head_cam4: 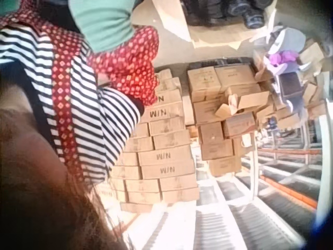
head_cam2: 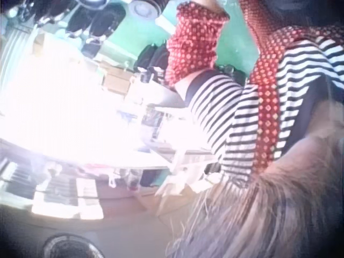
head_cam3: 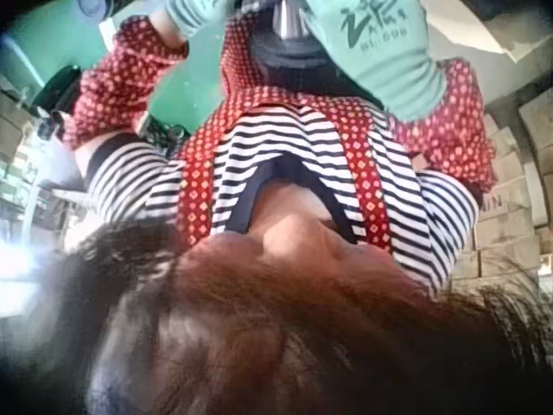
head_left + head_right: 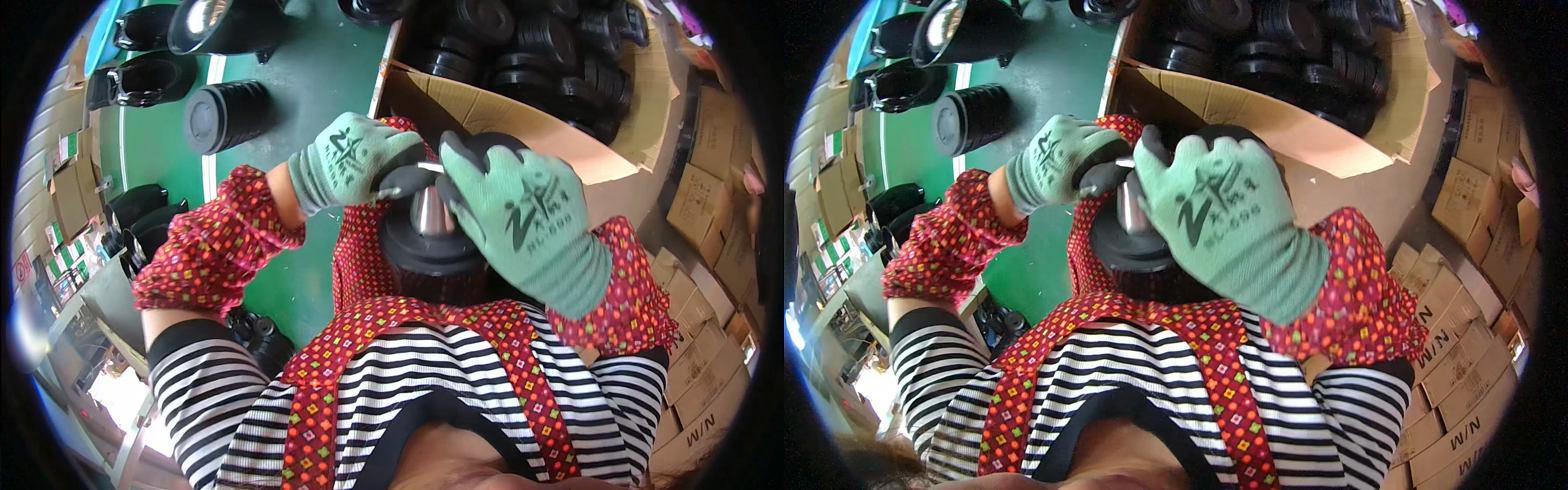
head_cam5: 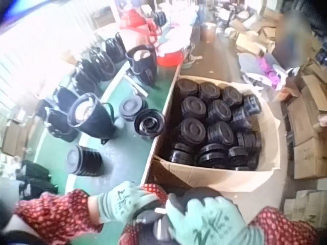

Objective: The person repeatedly picks up black kettles and their lids from a green workbench, inserts a metal rod into the kettle opening, and secures the lid. The person handles the kettles one at a time, placing each assembled unit back on the bench.

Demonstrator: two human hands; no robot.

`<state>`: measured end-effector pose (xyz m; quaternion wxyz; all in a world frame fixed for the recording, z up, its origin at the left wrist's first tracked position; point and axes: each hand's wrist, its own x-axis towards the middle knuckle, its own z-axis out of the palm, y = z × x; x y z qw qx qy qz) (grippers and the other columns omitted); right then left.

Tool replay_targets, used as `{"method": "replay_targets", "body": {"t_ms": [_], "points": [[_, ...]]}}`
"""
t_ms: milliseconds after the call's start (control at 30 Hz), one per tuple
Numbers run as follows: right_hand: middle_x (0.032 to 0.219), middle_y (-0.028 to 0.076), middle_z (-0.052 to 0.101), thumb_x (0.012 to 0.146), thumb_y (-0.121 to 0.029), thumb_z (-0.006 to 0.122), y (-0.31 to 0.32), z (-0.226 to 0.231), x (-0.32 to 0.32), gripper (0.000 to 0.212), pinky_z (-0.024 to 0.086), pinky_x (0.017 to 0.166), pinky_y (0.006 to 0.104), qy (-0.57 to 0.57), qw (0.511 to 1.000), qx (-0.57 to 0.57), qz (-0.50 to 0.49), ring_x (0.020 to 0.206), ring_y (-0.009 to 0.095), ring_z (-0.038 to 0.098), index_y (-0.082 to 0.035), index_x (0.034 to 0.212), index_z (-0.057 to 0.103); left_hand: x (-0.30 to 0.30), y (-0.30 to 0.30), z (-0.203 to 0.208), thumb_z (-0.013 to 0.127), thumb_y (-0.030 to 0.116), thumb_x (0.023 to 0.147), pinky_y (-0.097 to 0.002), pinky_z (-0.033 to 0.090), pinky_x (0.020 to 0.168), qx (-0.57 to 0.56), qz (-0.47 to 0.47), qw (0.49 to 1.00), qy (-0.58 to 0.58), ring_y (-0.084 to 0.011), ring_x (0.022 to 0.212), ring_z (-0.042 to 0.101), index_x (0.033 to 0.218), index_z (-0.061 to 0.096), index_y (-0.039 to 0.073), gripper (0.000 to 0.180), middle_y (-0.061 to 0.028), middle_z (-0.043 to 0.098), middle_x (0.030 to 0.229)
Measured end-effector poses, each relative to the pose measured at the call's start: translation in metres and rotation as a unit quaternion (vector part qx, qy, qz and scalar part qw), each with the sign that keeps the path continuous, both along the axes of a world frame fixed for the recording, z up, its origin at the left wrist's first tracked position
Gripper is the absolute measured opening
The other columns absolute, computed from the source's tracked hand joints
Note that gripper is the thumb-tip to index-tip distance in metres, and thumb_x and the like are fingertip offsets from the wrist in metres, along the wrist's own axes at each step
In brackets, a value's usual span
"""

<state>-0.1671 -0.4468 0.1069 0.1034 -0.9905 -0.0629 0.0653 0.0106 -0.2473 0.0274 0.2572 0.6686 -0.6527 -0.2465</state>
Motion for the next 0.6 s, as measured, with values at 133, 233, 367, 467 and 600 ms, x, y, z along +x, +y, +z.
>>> {"method": "replay_targets", "body": {"t_ms": [133, 233, 367, 467, 600], "points": [[0.125, 0.019, 0.065, 0.089, -0.025, 0.074, -0.010, 0.011, 0.010, 0.055, 0.046, 0.108, 0.0541, -0.169, 0.982, 0.073, 0.044, 0.120, 0.035, 0.063, -0.009, 0.141, 0.066, -0.010, 0.014, 0.029, 0.081, 0.024, 0.083, -0.0441, 0.058, 0.076, 0.013, 0.129, 0.992, 0.002, -0.0393, 0.086, 0.072, 0.117, 0.068, 0.009, 0.039, -0.0168, 0.072, 0.092], [0.154, 0.022, 0.052, 0.088, -0.027, 0.077, -0.010, 0.018, -0.020, 0.065, 0.032, 0.122, 0.0586, -0.198, 0.966, 0.160, 0.038, 0.145, 0.043, 0.045, -0.008, 0.148, 0.062, -0.032, 0.060, 0.024, 0.070, 0.012, 0.095, -0.0409, 0.055, 0.070, -0.044, 0.346, 0.937, 0.029, -0.0431, 0.074, 0.067, 0.111, 0.070, 0.000, 0.020, -0.0234, 0.069, 0.088], [0.145, 0.020, 0.058, 0.079, -0.039, 0.089, 0.005, -0.014, -0.055, 0.078, 0.040, 0.119, 0.0510, -0.056, 0.940, 0.338, 0.009, 0.139, 0.041, 0.052, -0.005, 0.144, 0.062, -0.064, 0.147, -0.027, 0.071, 0.016, 0.099, -0.0440, 0.053, 0.067, -0.003, 0.511, 0.855, -0.087, -0.0430, 0.076, 0.067, 0.103, 0.069, 0.007, 0.010, -0.0207, 0.068, 0.084], [0.137, 0.018, 0.061, 0.073, -0.036, 0.092, 0.014, -0.042, -0.064, 0.073, 0.044, 0.115, 0.0505, -0.090, 0.921, 0.379, 0.005, 0.132, 0.039, 0.056, -0.006, 0.135, 0.067, -0.099, 0.215, -0.075, 0.073, 0.033, 0.097, -0.0483, 0.052, 0.066, 0.088, 0.560, 0.807, -0.166, -0.0387, 0.075, 0.068, 0.092, 0.063, 0.013, 0.023, -0.0150, 0.067, 0.078], [0.126, 0.016, 0.063, 0.072, -0.027, 0.091, 0.021, -0.048, -0.061, 0.062, 0.046, 0.112, 0.0470, -0.126, 0.902, 0.413, -0.009, 0.125, 0.036, 0.059, -0.002, 0.125, 0.070, -0.139, 0.245, -0.089, 0.077, 0.031, 0.092, -0.0466, 0.056, 0.081, 0.073, 0.594, 0.788, -0.142, -0.0369, 0.092, 0.070, 0.118, 0.067, 0.011, 0.035, -0.0146, 0.071, 0.099]]}}
